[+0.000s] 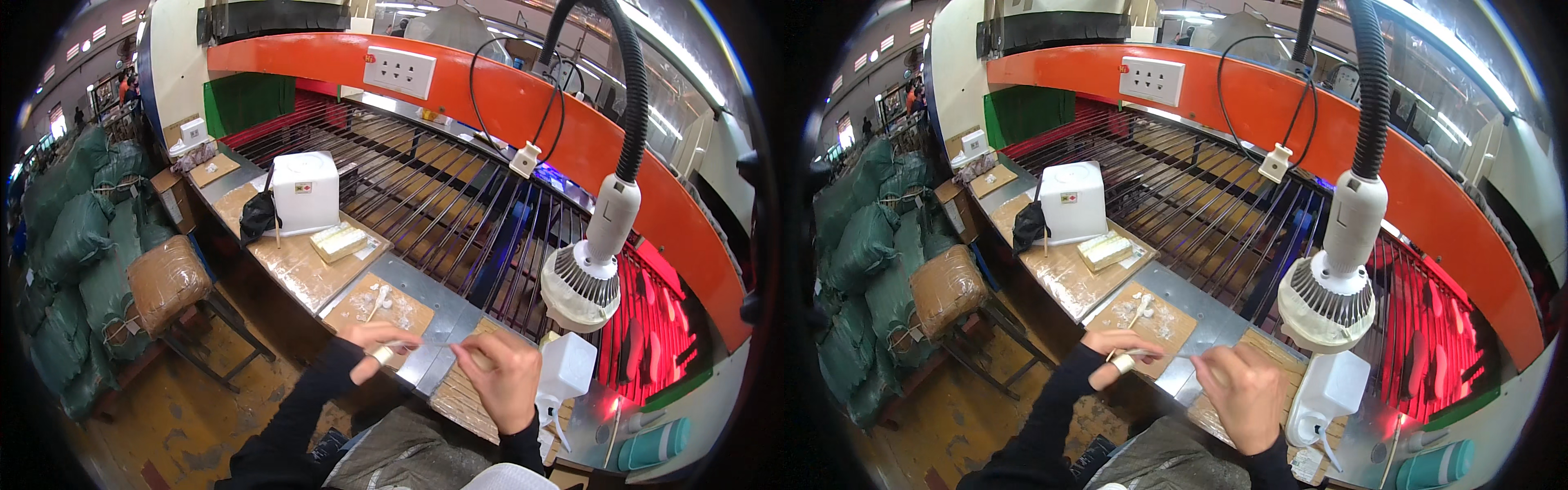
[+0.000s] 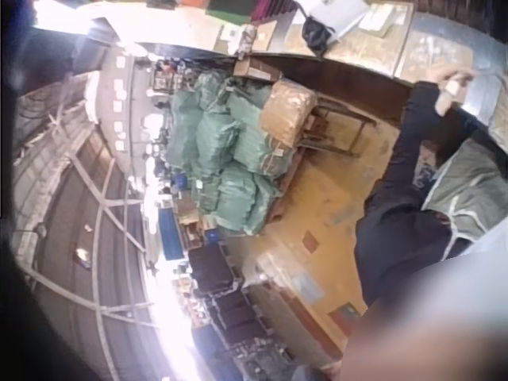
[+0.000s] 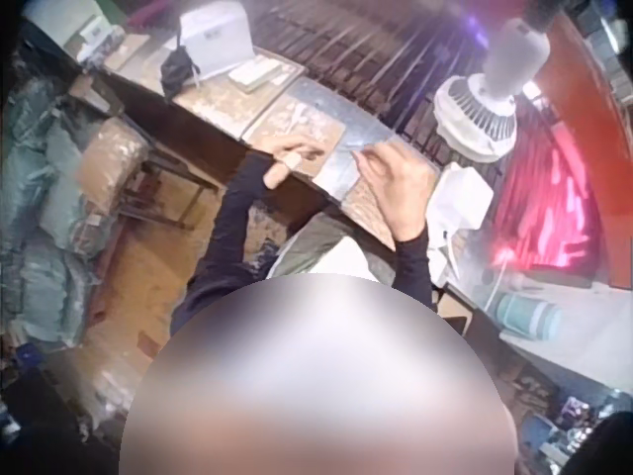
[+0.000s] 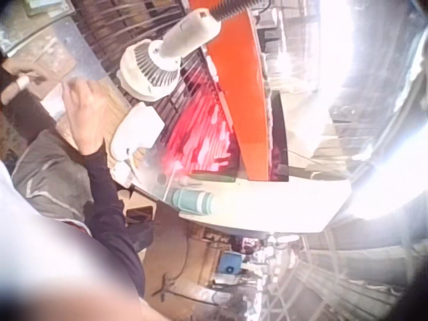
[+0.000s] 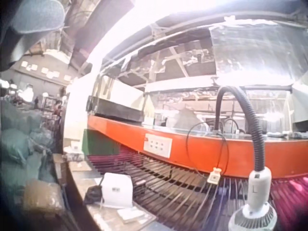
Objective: The person repeatedly applies a white paste to a small rectangular object using a wooden stick, then places the object onto a red metal frame. The person also handles a roll of tape and a small brush during the process.
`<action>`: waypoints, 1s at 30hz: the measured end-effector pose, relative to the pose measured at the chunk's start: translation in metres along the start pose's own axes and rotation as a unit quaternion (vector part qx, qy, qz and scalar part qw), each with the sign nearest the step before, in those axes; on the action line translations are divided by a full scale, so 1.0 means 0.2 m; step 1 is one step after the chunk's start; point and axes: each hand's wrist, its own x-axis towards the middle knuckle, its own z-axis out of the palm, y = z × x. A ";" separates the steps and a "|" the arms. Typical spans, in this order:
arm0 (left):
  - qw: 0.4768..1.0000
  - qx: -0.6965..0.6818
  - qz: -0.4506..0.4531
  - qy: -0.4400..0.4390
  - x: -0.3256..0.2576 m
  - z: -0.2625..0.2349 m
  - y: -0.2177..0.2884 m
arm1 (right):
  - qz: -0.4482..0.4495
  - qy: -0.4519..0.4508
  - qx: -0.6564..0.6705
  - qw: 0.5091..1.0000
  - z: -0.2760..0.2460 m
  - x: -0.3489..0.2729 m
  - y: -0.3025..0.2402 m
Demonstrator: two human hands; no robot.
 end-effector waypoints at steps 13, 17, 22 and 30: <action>0.960 -0.134 0.101 0.223 0.38 -0.56 0.22 | -0.042 0.107 0.047 0.992 0.05 0.54 -0.27; 0.953 -0.123 0.145 0.237 0.57 -0.70 0.28 | -0.040 0.166 0.011 0.985 0.05 0.74 -0.31; 0.928 -0.146 0.144 0.312 0.86 -0.80 0.27 | -0.036 0.241 -0.064 0.968 0.11 0.96 -0.35; 0.896 -0.266 0.152 0.323 1.02 -0.84 0.23 | -0.037 0.231 -0.041 0.971 0.15 1.09 -0.31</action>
